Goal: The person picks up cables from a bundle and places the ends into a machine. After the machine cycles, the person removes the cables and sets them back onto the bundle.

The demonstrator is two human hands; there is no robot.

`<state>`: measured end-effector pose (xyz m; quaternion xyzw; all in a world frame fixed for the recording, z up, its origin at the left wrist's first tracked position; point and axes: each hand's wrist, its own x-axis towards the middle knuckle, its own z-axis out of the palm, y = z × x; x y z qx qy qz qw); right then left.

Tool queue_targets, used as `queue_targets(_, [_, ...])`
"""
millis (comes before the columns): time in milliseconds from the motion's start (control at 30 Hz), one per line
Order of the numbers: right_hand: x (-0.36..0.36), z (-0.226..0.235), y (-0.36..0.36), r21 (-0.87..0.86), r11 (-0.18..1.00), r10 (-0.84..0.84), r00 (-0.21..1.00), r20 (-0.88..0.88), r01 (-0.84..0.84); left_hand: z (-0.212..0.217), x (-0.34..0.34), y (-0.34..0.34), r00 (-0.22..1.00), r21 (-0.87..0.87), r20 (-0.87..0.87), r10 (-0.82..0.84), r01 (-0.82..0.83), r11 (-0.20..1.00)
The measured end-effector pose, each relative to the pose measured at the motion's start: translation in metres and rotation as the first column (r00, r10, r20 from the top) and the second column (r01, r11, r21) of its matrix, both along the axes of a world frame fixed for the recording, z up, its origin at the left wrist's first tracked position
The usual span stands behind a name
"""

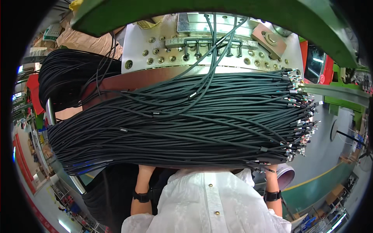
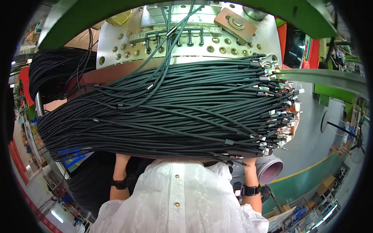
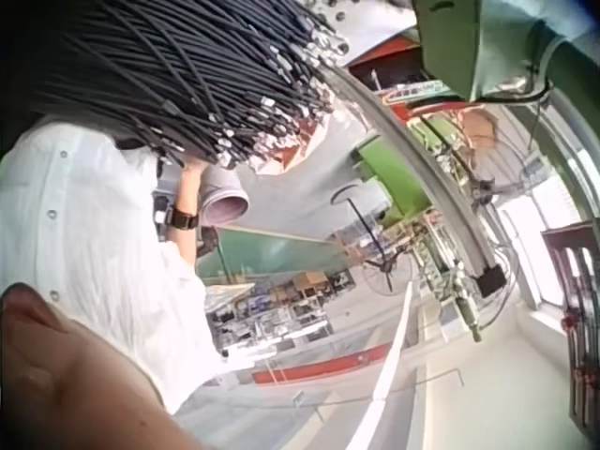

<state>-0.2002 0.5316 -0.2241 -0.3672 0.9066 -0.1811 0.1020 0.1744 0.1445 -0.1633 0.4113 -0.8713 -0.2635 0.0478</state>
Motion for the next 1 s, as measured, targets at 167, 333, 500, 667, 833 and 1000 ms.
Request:
queue_targets(167, [-0.014,-0.004,-0.008,-0.070,0.997,-0.030,0.998,-0.050,0.026,0.005,-0.014,-0.005,0.999,-0.001,-0.034,-0.028,0.028,1.000])
queue_targets(333, [-0.011,-0.038,0.009,-0.154,0.986,-0.072,0.997,-0.041,0.065,-0.004,-0.015,-0.013,0.997,-0.012,-0.069,-0.042,0.041,0.999])
queue_targets(500, [-0.012,-0.056,0.019,-0.303,0.863,-0.210,0.832,0.514,0.404,0.026,-0.043,-0.011,0.998,0.016,-0.008,-0.060,0.060,0.998])
queue_targets(667, [-0.064,0.076,0.004,-0.291,0.883,-0.368,0.928,0.058,0.368,0.126,-0.074,-0.020,0.776,0.653,0.162,-0.610,0.379,0.656])
queue_targets(833, [-0.114,0.235,-0.116,-0.465,0.885,-0.061,0.982,-0.178,-0.030,0.192,-0.165,-0.027,0.645,0.409,-0.632,-0.429,0.748,0.522])
queue_targets(1000, [-0.110,0.228,-0.313,0.058,0.748,0.650,0.711,-0.268,-0.662,0.171,-0.288,-0.005,0.587,-0.132,-0.489,-0.645,0.682,0.720])
